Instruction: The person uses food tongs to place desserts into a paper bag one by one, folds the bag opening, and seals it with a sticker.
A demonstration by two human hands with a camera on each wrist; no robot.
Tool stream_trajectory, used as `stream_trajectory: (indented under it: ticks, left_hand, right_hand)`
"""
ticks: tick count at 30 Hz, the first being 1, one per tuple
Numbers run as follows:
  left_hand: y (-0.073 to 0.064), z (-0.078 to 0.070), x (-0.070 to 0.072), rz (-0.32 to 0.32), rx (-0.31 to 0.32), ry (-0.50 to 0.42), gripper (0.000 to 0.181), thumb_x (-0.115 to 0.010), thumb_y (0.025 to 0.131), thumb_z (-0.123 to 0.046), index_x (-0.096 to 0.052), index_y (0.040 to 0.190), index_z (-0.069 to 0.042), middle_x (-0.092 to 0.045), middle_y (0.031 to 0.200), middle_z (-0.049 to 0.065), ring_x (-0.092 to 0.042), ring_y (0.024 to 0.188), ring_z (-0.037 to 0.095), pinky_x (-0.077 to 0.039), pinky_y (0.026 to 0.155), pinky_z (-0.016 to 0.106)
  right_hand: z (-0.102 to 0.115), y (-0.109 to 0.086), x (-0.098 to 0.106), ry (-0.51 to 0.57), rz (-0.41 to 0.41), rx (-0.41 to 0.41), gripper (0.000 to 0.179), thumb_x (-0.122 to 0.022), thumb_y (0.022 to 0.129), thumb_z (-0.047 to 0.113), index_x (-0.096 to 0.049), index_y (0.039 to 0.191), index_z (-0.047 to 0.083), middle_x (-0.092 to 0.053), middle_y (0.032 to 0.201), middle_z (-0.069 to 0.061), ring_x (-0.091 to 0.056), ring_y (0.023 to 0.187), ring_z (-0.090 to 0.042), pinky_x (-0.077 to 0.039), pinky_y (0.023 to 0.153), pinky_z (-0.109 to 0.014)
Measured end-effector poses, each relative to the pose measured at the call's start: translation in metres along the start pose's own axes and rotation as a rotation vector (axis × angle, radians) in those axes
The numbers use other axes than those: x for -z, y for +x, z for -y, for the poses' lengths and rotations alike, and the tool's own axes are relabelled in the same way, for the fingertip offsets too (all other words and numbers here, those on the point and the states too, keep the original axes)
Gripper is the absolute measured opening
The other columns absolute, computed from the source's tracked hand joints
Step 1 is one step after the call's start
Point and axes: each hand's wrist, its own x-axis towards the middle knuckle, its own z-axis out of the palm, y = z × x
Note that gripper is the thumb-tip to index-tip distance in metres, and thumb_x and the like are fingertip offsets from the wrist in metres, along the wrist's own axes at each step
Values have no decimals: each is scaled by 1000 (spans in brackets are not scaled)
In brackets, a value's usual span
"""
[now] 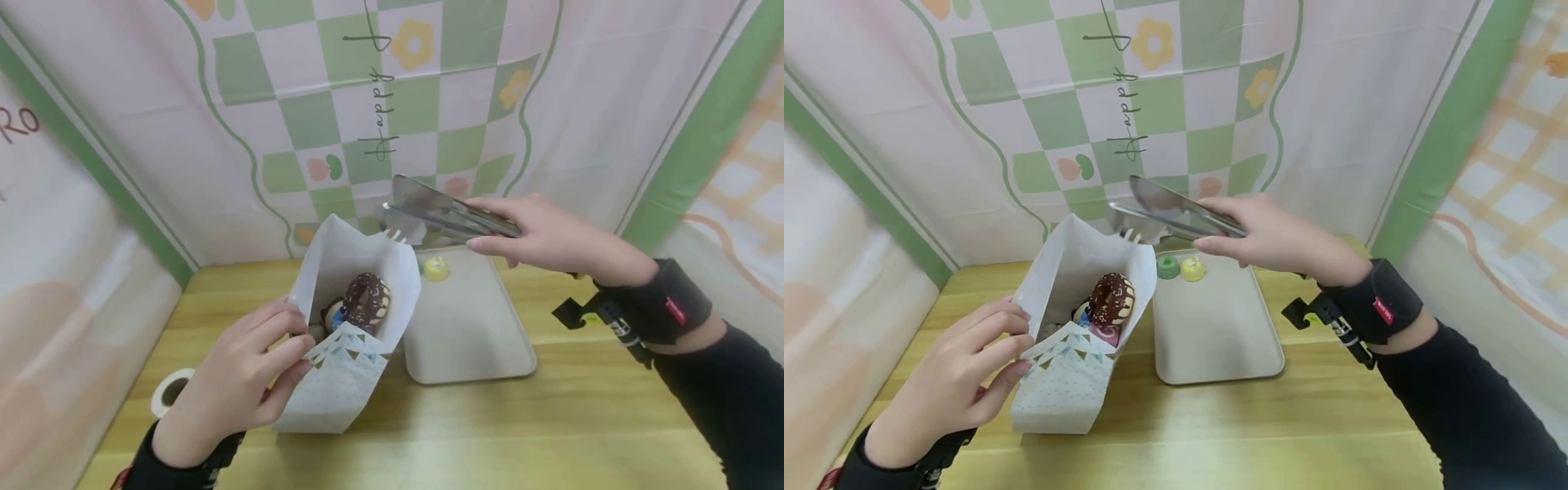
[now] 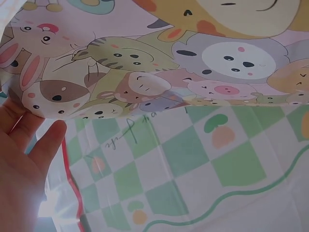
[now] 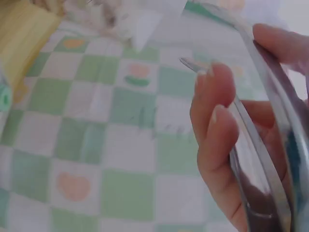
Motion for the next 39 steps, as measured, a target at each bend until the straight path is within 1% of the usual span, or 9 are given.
stream_trajectory:
  ticks: [2,8,10,15,18,20,26,33,39]
  left_hand:
    - [-1,0,1,-14,0,16,33,-46,111,-21,-67,89,-7,-63,89,6,-61,91,27,-54,88,39]
    - [-3,-2,0,-26,10,40,35,-46,111,-23,-68,88,-7,-65,90,7,-64,93,29,-52,104,40]
    - [-4,-3,-1,-31,12,43,35,-45,111,-23,-68,88,-7,-65,90,6,-65,94,29,-51,106,42]
    - [-6,-5,-5,-47,22,51,36,-44,111,-23,-68,88,-8,-67,91,6,-66,96,29,-51,104,46]
    - [-8,-6,-6,-49,36,58,37,-43,111,-24,-68,88,-8,-68,92,7,-67,97,30,-48,107,45]
    - [-9,-6,-5,-50,41,63,38,-43,111,-24,-68,88,-8,-69,93,7,-67,98,31,-45,112,43]
    - [-8,-4,-3,-60,32,64,37,-44,110,-23,-67,88,-6,-70,94,9,-67,99,32,-41,120,40]
    - [-7,-3,-3,-99,14,65,37,-44,110,-22,-67,85,-6,-69,91,10,-68,96,33,-42,120,39]
    - [-5,-3,-2,-103,17,57,38,-45,110,-21,-67,84,-5,-69,90,10,-68,95,34,-40,124,37]
  right_hand:
    - [-15,0,-7,46,-23,-48,61,-65,105,34,-45,158,11,-71,105,-11,-64,67,-17,-49,55,-30]
    - [-57,7,-43,130,-37,-159,69,-63,106,38,-39,160,1,-68,107,-19,-63,68,-19,-49,52,-30]
    - [-68,10,-56,136,-36,-190,70,-64,105,40,-41,159,2,-68,102,-18,-63,68,-20,-49,51,-30]
    - [-91,18,-87,103,-33,-232,69,-67,102,39,-45,157,4,-65,83,-9,-62,63,-19,-49,50,-29]
    - [-102,24,-101,86,-36,-243,73,-68,101,41,-42,159,4,-65,80,-8,-62,63,-19,-50,53,-30]
    - [-109,29,-109,90,-30,-257,76,-68,101,42,-40,160,4,-67,83,-11,-62,64,-19,-50,55,-31]
    - [-125,40,-126,79,-1,-274,73,-69,100,39,-44,155,-2,-73,93,-17,-66,67,-19,-55,58,-31]
    - [-135,49,-138,64,17,-360,79,-67,102,39,-36,158,-6,-72,96,-16,-65,72,-20,-52,58,-29]
    - [-141,53,-143,72,32,-349,79,-67,101,39,-36,157,-8,-73,108,-23,-67,79,-23,-57,70,-36]
